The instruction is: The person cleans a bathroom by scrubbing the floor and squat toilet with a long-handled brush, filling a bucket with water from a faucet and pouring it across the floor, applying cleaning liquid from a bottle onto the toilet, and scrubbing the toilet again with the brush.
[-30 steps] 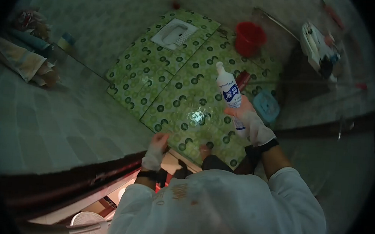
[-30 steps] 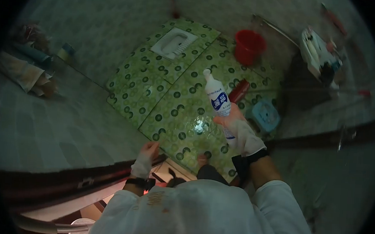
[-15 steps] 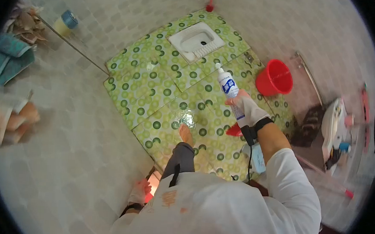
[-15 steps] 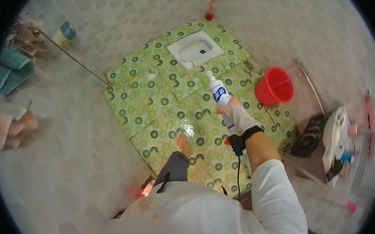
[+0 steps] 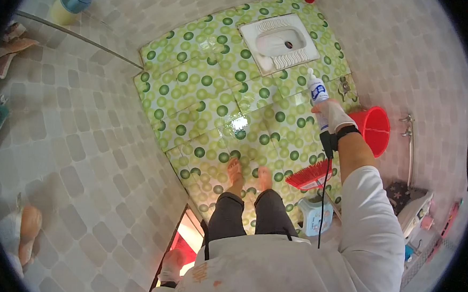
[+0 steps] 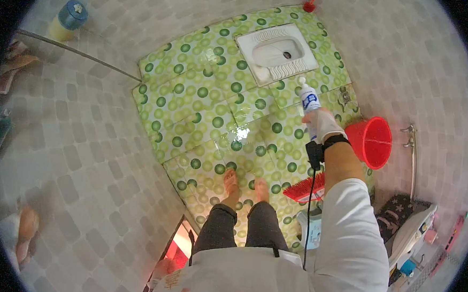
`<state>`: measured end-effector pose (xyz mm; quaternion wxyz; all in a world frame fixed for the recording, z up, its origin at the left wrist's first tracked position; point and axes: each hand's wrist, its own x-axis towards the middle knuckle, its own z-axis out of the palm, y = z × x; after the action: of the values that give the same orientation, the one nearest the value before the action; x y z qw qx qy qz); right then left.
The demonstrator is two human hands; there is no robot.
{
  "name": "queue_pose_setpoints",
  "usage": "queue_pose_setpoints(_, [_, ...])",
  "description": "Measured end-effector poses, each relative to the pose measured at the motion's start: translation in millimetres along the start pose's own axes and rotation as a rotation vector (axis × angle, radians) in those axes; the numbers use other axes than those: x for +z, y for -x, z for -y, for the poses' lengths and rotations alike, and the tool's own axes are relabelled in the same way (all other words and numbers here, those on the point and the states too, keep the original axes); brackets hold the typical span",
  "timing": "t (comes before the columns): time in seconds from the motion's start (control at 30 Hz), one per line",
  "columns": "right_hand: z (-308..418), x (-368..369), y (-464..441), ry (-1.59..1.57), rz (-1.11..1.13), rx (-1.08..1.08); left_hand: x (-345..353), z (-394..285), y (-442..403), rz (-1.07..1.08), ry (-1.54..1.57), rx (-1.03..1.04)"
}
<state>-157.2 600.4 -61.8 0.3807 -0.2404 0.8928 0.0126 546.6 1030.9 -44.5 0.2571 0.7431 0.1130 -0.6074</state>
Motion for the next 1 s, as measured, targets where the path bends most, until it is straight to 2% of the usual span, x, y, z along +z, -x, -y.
queue_pose_setpoints(0.07, [8,-12,-7,0.085,0.055,0.065,26,-6,15,0.013,-0.080,0.001])
queue_pose_setpoints(0.13, [14,-15,-18,0.192,0.107,0.039,69,-16,33,0.037,-0.153,0.007])
queue_pose_setpoints(0.2, [33,-18,-18,0.263,0.068,-0.049,105,-22,49,0.040,-0.181,0.009])
queue_pose_setpoints(0.27, [48,-34,-26,0.098,0.107,-0.083,146,-24,70,0.121,-0.547,0.547])
queue_pose_setpoints(0.3, [43,-32,-38,-0.052,0.121,-0.183,154,-28,63,0.015,0.007,0.057])
queue_pose_setpoints(0.43, [32,-56,-71,-0.269,0.153,-0.202,187,-31,83,-0.013,0.021,0.057])
queue_pose_setpoints(0.5, [20,-70,-93,-0.084,0.078,-0.049,195,-28,87,0.005,0.006,-0.017])
queue_pose_setpoints(0.53, [19,-77,-93,-0.086,0.073,-0.049,192,-20,81,0.010,0.004,-0.016])
queue_pose_setpoints(0.6, [19,-95,-84,0.385,0.039,-0.032,187,1,65,0.079,0.048,-0.042])
queue_pose_setpoints(0.63, [26,-108,-66,0.487,0.118,-0.046,207,-3,77,0.013,-0.003,-0.043])
queue_pose_setpoints(0.7, [6,-113,-85,0.444,0.136,-0.025,233,-5,92,-0.019,-0.068,-0.033])
queue_pose_setpoints(0.77, [-12,-104,-109,0.330,0.131,0.016,231,-2,87,-0.057,-0.136,-0.020])
queue_pose_setpoints(0.83, [-21,-110,-120,0.283,0.082,0.007,218,-1,70,0.134,-0.012,-0.051])
queue_pose_setpoints(0.87, [-23,-112,-121,0.239,0.032,-0.002,222,-2,71,0.132,-0.016,-0.049])
queue_pose_setpoints(0.93, [-37,-120,-156,0.158,0.031,0.048,239,-9,85,-0.016,-0.056,0.012])
queue_pose_setpoints(1.0, [-26,-127,-174,0.088,0.025,0.093,251,-18,95,-0.058,-0.080,0.030])
